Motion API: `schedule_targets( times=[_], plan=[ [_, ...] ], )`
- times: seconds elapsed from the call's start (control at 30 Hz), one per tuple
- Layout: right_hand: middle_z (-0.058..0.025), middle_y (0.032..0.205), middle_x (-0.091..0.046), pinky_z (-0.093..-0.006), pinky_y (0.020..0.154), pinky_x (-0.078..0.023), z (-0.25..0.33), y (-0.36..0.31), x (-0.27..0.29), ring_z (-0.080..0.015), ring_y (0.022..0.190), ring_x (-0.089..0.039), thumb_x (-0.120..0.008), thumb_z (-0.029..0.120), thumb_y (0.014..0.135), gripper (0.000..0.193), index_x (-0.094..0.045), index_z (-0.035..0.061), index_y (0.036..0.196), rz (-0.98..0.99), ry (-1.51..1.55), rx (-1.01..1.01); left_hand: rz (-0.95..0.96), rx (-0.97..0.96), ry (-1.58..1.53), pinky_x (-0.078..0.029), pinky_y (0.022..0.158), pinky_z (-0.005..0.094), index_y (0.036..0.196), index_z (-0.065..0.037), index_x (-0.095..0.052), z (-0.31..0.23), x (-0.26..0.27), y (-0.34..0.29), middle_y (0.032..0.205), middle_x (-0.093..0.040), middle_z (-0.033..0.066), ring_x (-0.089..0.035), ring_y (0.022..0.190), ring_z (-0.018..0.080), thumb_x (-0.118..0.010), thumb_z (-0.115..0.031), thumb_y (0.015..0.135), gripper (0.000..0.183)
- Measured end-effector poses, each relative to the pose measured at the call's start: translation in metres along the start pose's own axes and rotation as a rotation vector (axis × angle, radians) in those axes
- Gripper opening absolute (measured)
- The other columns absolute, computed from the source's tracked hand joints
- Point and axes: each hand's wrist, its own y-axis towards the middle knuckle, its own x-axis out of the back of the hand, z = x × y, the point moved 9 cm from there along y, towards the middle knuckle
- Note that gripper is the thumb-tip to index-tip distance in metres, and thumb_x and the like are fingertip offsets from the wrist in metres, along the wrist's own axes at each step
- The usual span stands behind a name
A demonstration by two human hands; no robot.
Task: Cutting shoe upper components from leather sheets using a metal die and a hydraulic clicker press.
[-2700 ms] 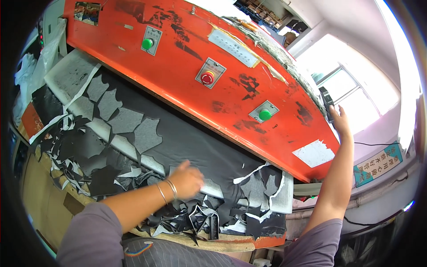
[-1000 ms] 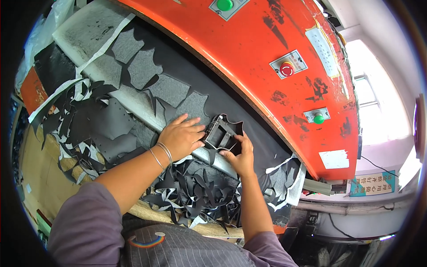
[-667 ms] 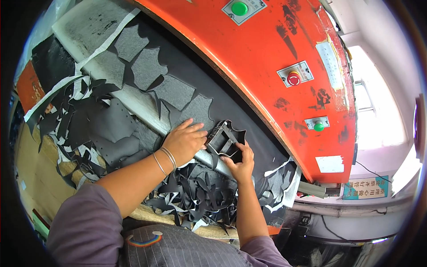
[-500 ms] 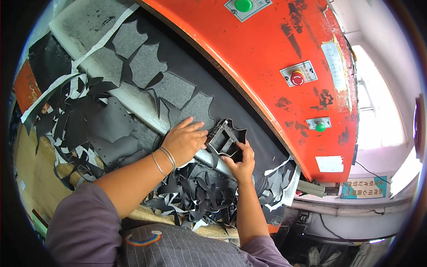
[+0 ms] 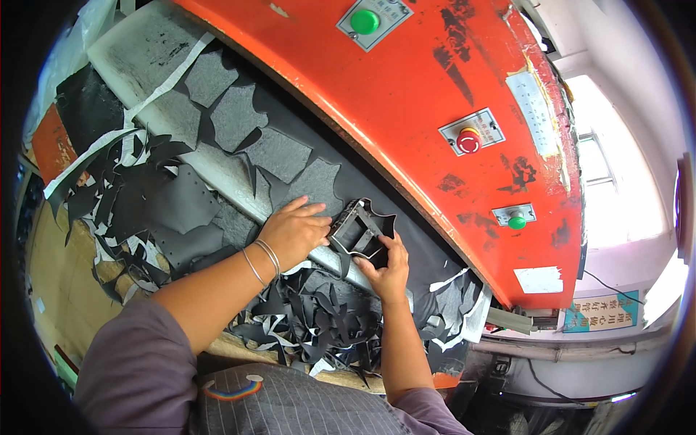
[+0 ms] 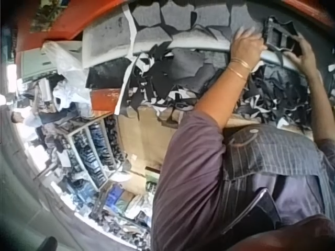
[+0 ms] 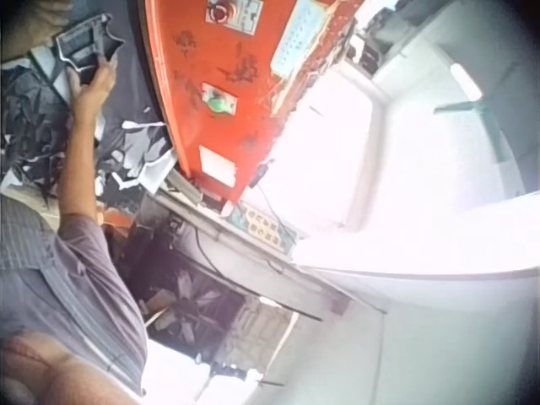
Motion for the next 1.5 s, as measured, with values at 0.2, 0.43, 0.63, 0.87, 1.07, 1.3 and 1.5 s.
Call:
schedule_targets(
  times=[0.2,0.43,0.63,0.87,1.07,1.3,1.5],
  plan=[
    [-0.024,0.133,-0.049,-0.044,0.104,-0.035,0.003,-0.007,0.014,-0.038,0.123,-0.047,-0.085,0.031,0.062,0.073,-0.053,0.0043,0.123,0.029,0.004,0.012,-0.008,-0.022,-0.005,-0.034,0.108,0.0405,0.099,-0.006,-0.071,-0.008,0.005,0.001,0.111,-0.068,0.0061,-0.054,0.121,0.0216,-0.069,-0.027,0.08,0.028],
    [-0.021,0.142,-0.038,-0.0427,0.109,-0.029,-0.02,-0.044,0.198,-0.0318,0.134,-0.035,-0.055,0.018,0.094,0.047,-0.041,-0.0009,0.135,-0.909,0.332,-0.145,-0.451,0.272,-0.326,-0.049,0.072,0.0371,0.089,0.001,-0.066,0.012,0.153,0.015,0.083,-0.066,0.0151,-0.064,0.079,0.0295,-0.063,-0.023,0.089,0.024],
    [-0.0237,0.142,-0.035,-0.0476,0.109,-0.027,0.016,-0.052,0.302,-0.0357,0.133,-0.034,-0.046,0.024,0.099,0.044,-0.04,-0.0016,0.134,-1.374,-0.332,-0.067,-0.938,-0.225,0.12,-0.04,0.065,0.0362,0.074,-0.004,-0.059,-0.076,0.261,0.009,0.07,-0.055,0.0099,-0.048,0.066,0.0274,-0.056,-0.015,0.092,0.021],
    [-0.0201,0.126,-0.046,-0.0432,0.1,-0.035,0.089,-0.125,0.221,-0.0321,0.12,-0.044,-0.059,0.006,0.089,0.035,-0.049,0.0019,0.122,-0.979,-0.231,0.242,-0.103,0.204,-0.272,-0.045,0.06,0.04,0.067,-0.004,-0.057,-0.068,0.16,-0.064,0.069,-0.057,0.015,-0.055,0.062,0.0303,-0.059,-0.027,0.089,0.032],
    [-0.0133,0.095,-0.06,-0.0383,0.073,-0.05,0.196,-0.21,0.039,-0.03,0.084,-0.06,-0.079,0.034,0.071,0.046,-0.064,0.0045,0.102,0.417,0.146,0.089,0.668,0.268,-0.388,-0.044,0.057,0.0356,0.074,-0.006,-0.068,-0.097,0.047,-0.186,0.065,-0.063,0.011,-0.055,0.056,0.0193,-0.063,-0.043,0.086,0.04],
    [-0.01,0.089,-0.057,-0.0394,0.07,-0.05,0.2,-0.229,0.041,-0.029,0.085,-0.06,-0.079,0.039,0.066,0.049,-0.065,0.0059,0.099,0.308,-0.104,0.037,0.805,0.447,-0.544,-0.044,0.06,0.029,0.079,-0.005,-0.072,-0.089,0.03,-0.194,0.066,-0.063,0.003,-0.054,0.062,0.0116,-0.065,-0.051,0.083,0.046],
    [-0.0106,0.09,-0.058,-0.0391,0.07,-0.051,0.191,-0.223,0.038,-0.0292,0.086,-0.061,-0.079,0.037,0.065,0.05,-0.065,0.0055,0.101,0.406,-0.09,0.032,0.907,0.458,-0.527,-0.045,0.062,0.0275,0.08,-0.005,-0.072,-0.086,0.024,-0.191,0.068,-0.065,0.0028,-0.054,0.065,0.0106,-0.063,-0.056,0.084,0.052]
  ],
)
